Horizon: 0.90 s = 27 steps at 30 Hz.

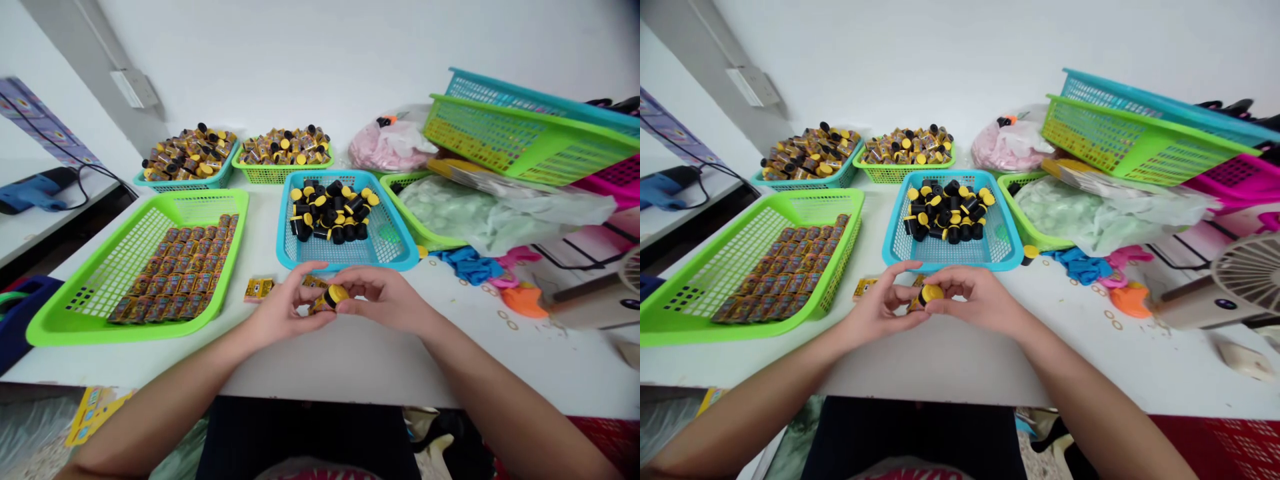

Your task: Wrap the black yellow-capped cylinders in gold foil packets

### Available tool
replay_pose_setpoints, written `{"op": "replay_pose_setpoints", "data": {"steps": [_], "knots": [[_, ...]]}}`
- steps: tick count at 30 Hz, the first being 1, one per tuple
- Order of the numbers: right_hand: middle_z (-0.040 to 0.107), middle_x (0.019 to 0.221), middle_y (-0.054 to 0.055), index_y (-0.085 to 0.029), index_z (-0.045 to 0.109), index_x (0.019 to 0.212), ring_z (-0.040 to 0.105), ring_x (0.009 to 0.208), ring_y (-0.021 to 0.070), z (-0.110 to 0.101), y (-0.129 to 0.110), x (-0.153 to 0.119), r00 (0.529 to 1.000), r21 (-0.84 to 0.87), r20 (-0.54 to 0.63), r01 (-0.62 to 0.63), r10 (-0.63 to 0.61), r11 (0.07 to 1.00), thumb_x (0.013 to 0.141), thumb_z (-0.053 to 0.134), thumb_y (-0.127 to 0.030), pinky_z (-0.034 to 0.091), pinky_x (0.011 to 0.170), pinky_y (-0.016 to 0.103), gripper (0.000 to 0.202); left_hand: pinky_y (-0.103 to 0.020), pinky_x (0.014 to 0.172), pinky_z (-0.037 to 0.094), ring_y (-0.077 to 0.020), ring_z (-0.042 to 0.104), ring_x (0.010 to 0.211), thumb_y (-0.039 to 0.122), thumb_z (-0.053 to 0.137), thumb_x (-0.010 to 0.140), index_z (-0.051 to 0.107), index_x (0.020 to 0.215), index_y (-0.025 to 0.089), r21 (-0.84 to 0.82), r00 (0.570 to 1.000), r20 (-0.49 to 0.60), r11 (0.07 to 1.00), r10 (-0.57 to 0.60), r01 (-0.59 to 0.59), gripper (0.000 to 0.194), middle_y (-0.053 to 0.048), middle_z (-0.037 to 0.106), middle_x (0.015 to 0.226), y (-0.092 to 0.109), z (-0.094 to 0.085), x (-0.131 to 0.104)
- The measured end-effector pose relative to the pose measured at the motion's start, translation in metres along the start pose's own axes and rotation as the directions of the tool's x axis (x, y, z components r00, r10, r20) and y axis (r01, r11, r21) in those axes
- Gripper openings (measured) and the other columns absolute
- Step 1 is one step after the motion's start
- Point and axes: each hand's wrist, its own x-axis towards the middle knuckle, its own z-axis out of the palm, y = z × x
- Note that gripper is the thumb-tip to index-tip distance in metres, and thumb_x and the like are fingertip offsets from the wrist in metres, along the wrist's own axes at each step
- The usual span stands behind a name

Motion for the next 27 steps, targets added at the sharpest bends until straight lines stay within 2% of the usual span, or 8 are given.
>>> {"op": "replay_pose_setpoints", "data": {"steps": [3, 8, 11, 13, 16, 19, 23, 27], "knots": [[0.072, 0.097, 0.003, -0.025, 0.073, 0.108, 0.069, 0.087, 0.0158, 0.000, 0.000, 0.000, 1.000, 0.043, 0.004, 0.005, -0.005, 0.999, 0.078, 0.080, -0.031, 0.058, 0.078, 0.032, 0.031, -0.022, 0.075, 0.051, -0.0120, 0.068, 0.086, 0.022, 0.069, 0.088, 0.029, 0.140, 0.026, -0.089, 1.000, -0.001, 0.996, 0.005, -0.005, 0.066, -0.007, 0.073, 0.104, 0.000, 0.000, 0.000], [0.070, 0.119, 0.005, -0.030, 0.068, 0.118, 0.066, 0.112, 0.0190, 0.000, 0.002, -0.001, 0.969, -0.045, 0.170, 0.188, -0.178, 0.981, 0.095, 0.061, -0.033, 0.055, 0.094, 0.038, 0.024, -0.019, 0.062, 0.048, -0.0092, 0.063, 0.062, 0.020, 0.073, 0.084, 0.019, 0.149, 0.024, -0.284, 0.993, 0.115, 0.959, 0.029, 0.005, 0.085, 0.004, 0.067, 0.071, 0.000, -0.003, 0.001], [0.055, 0.145, 0.007, -0.032, 0.050, 0.141, 0.046, 0.140, 0.0206, 0.005, 0.003, -0.003, 0.901, -0.202, 0.310, 0.375, -0.304, 0.905, 0.101, 0.048, -0.039, 0.040, 0.115, 0.045, 0.040, -0.022, 0.061, 0.049, -0.0112, 0.064, 0.060, 0.023, 0.078, 0.081, 0.002, 0.156, 0.025, -0.388, 0.992, 0.125, 0.921, 0.024, 0.026, 0.107, 0.003, 0.068, 0.070, 0.000, -0.008, 0.001], [0.045, 0.153, 0.010, -0.031, 0.034, 0.152, 0.033, 0.147, 0.0226, 0.011, 0.005, -0.005, 0.873, -0.330, 0.358, 0.450, -0.331, 0.830, 0.097, 0.053, -0.049, 0.034, 0.118, 0.047, 0.061, -0.025, 0.065, 0.052, -0.0138, 0.068, 0.065, 0.024, 0.080, 0.080, -0.005, 0.157, 0.027, -0.428, 0.995, 0.094, 0.904, 0.016, 0.026, 0.115, 0.000, 0.073, 0.076, -0.001, -0.010, 0.003], [0.043, 0.152, 0.014, -0.025, 0.030, 0.152, 0.031, 0.146, 0.0296, 0.020, 0.010, -0.008, 0.895, -0.614, 0.240, 0.440, -0.375, 0.656, 0.085, 0.069, -0.052, 0.034, 0.117, 0.053, 0.082, -0.025, 0.067, 0.053, -0.0142, 0.070, 0.068, 0.022, 0.082, 0.078, -0.004, 0.157, 0.026, -0.477, 1.000, 0.010, 0.879, 0.008, -0.002, 0.117, 0.000, 0.075, 0.078, -0.005, -0.008, 0.007], [0.056, 0.136, 0.015, -0.022, 0.037, 0.147, 0.048, 0.131, 0.0298, 0.029, 0.016, -0.008, 0.860, -0.787, 0.089, 0.370, -0.503, 0.494, 0.085, 0.070, -0.031, 0.041, 0.111, 0.053, 0.070, -0.023, 0.069, 0.054, -0.0134, 0.071, 0.071, 0.018, 0.084, 0.076, 0.002, 0.156, 0.023, -0.536, 0.996, -0.089, 0.843, -0.017, -0.034, 0.115, -0.001, 0.077, 0.082, -0.008, -0.004, 0.010], [0.064, 0.125, 0.012, -0.021, 0.043, 0.142, 0.057, 0.121, 0.0247, 0.038, 0.018, -0.006, 0.771, -0.767, 0.069, 0.447, -0.633, 0.461, 0.083, 0.063, -0.013, 0.048, 0.104, 0.045, 0.062, -0.024, 0.069, 0.056, -0.0154, 0.073, 0.071, 0.019, 0.086, 0.072, 0.003, 0.155, 0.025, -0.551, 0.994, -0.106, 0.834, -0.029, -0.035, 0.118, -0.001, 0.078, 0.082, -0.007, -0.002, 0.007], [0.066, 0.127, 0.010, -0.020, 0.047, 0.136, 0.055, 0.128, 0.0220, 0.044, 0.015, -0.005, 0.749, -0.728, 0.082, 0.496, -0.657, 0.474, 0.082, 0.062, -0.011, 0.047, 0.108, 0.040, 0.057, -0.025, 0.069, 0.057, -0.0172, 0.074, 0.073, 0.024, 0.087, 0.072, 0.012, 0.153, 0.026, -0.545, 0.995, -0.102, 0.836, 0.002, -0.057, 0.111, 0.000, 0.078, 0.081, -0.003, -0.004, 0.005]]}}
